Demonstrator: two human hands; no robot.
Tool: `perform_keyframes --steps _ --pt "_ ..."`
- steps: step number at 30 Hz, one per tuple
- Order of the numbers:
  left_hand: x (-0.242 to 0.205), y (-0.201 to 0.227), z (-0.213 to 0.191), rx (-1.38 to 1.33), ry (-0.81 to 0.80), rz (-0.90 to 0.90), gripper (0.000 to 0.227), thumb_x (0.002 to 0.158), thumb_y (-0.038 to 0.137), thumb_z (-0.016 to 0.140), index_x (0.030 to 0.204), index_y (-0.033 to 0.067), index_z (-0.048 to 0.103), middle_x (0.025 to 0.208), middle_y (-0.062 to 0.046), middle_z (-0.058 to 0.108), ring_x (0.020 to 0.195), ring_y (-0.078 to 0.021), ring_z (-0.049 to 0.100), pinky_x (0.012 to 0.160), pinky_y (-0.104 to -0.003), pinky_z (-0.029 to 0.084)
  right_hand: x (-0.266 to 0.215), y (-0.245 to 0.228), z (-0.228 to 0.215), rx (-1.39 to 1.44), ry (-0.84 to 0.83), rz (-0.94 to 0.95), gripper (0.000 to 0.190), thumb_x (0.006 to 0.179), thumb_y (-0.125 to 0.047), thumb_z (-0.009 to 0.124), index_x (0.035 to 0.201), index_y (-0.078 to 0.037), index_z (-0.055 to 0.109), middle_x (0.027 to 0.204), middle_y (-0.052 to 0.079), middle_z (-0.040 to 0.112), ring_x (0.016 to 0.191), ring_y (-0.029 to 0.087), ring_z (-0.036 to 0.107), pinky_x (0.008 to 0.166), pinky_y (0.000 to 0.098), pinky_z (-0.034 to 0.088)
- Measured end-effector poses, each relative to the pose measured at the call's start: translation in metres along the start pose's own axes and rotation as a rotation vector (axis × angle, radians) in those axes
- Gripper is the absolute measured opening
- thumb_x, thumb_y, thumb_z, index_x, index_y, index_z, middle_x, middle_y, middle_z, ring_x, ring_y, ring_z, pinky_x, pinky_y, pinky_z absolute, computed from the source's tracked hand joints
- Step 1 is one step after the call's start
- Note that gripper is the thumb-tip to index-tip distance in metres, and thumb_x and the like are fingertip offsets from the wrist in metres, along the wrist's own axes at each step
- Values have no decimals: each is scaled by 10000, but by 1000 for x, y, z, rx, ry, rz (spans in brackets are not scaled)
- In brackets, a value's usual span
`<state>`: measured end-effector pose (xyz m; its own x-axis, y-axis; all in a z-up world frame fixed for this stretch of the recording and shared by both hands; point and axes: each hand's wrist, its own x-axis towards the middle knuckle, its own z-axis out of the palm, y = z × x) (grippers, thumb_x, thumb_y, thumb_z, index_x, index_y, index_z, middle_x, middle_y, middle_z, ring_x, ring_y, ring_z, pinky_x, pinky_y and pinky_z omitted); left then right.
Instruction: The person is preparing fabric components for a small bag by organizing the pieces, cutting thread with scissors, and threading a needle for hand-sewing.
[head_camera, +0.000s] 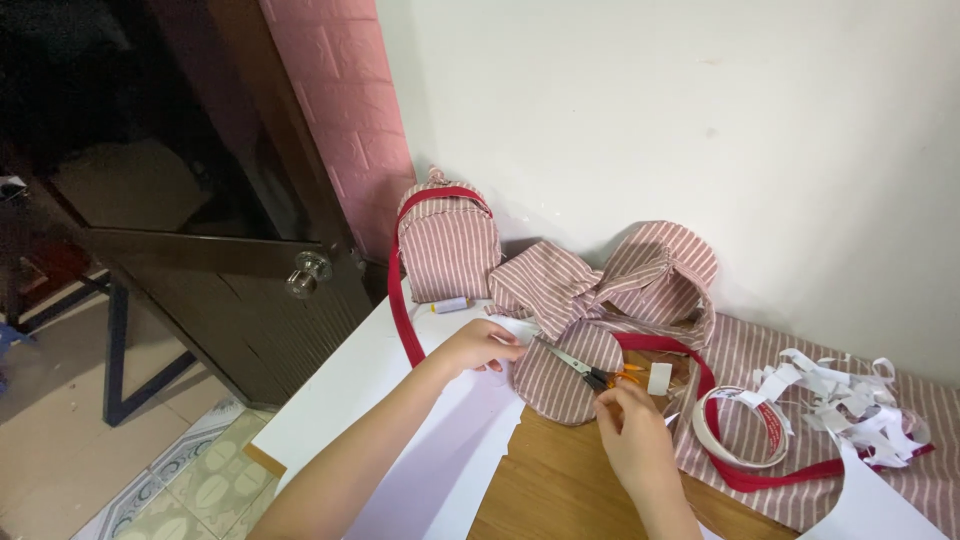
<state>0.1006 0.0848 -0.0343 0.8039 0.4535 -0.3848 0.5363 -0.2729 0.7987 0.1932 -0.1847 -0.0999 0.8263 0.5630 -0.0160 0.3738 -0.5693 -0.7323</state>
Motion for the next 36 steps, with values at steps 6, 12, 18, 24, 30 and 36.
perform_keyframes --steps 6,12,18,24,30,36 --pt "18 -13 10 -100 -110 67 268 889 163 884 742 128 662 602 18 417 569 -98 373 540 -268 275 16 35 22 -31 74 -171 85 983 -134 708 959 -107 785 1318 94 736 1297 257 716 1061 429 563" --pt "-40 14 9 -149 -178 -45 260 948 274 732 1122 106 635 1105 -70 685 929 -211 743 875 -328 609 18 34 20 -62 145 -288 64 956 -105 739 931 -64 781 1039 30 721 993 255 717 910 396 592" --pt "-93 -12 -6 -354 -265 -74 301 1020 271 597 1255 90 544 1127 -124 707 926 -224 750 843 -285 655 28 51 30 -81 248 -334 112 970 -120 722 1005 -39 792 1209 97 748 1153 322 712 1080 473 551" --pt "-127 -54 -35 -500 -224 -86 1031 954 170 732 1729 56 61 1156 -210 777 905 -239 801 890 -327 701 33 59 31 -111 249 -285 90 975 -119 713 976 -61 782 1065 60 763 1052 271 712 984 440 588" --pt "-167 -74 -38 -292 -383 -120 935 961 177 769 1748 222 267 1283 -205 792 967 -233 827 925 -306 707 32 59 27 -102 307 -317 76 979 -83 706 946 -43 761 960 70 761 940 264 724 887 427 596" --pt "-133 -69 -10 525 342 217 638 1009 255 667 1611 261 455 1476 3 602 1166 -245 715 961 -494 571 9 26 8 163 590 -480 117 1001 -91 750 1106 -50 783 1140 75 736 816 186 684 778 321 581"
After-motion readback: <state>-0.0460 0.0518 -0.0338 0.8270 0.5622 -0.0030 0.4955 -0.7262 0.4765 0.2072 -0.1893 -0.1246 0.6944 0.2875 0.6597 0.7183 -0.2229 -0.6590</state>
